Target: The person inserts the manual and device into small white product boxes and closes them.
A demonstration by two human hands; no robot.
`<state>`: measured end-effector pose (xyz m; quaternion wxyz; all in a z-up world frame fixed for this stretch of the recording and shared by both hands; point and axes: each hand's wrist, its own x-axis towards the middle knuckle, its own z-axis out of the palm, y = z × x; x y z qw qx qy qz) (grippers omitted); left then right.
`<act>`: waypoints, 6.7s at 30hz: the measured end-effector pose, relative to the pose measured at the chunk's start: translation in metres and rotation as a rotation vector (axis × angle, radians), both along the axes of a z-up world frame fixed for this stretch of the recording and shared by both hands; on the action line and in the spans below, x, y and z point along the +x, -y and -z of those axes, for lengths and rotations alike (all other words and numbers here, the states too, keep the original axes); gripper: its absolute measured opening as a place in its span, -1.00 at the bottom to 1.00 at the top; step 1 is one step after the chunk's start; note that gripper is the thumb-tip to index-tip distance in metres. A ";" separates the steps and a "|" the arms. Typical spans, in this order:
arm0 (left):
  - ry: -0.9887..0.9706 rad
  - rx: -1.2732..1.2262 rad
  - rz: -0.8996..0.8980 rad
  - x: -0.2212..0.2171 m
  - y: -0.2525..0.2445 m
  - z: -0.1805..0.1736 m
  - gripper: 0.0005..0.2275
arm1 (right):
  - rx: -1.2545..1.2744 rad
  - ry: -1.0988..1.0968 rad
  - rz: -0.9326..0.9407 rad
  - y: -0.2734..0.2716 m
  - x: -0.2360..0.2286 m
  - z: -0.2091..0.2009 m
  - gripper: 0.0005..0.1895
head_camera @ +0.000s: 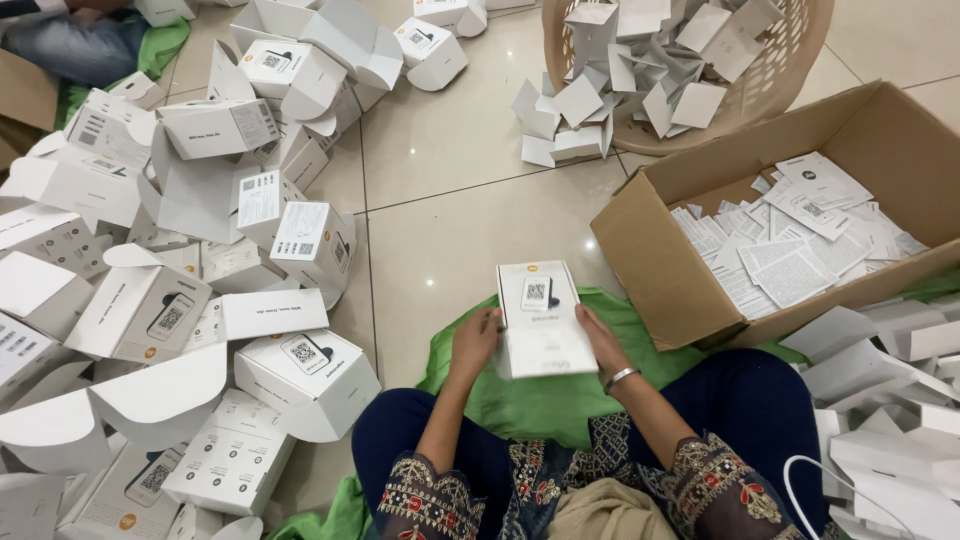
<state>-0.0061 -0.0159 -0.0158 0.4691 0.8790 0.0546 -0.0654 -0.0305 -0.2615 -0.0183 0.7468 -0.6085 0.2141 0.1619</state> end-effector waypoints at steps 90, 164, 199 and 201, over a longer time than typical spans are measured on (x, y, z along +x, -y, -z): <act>-0.043 -0.547 -0.128 0.016 -0.001 0.015 -0.36 | -0.152 0.363 -0.129 0.009 0.032 0.013 -0.12; 0.155 0.264 -0.377 0.114 -0.142 -0.072 -0.14 | -1.423 0.718 -1.313 -0.189 0.075 0.034 0.20; 0.058 -0.435 -0.414 0.057 -0.014 -0.092 -0.46 | 0.408 -0.035 0.163 -0.014 -0.029 -0.018 -0.35; 0.013 -0.310 -0.336 0.059 -0.008 -0.081 -0.47 | 0.481 0.041 0.058 -0.005 -0.035 -0.019 -0.26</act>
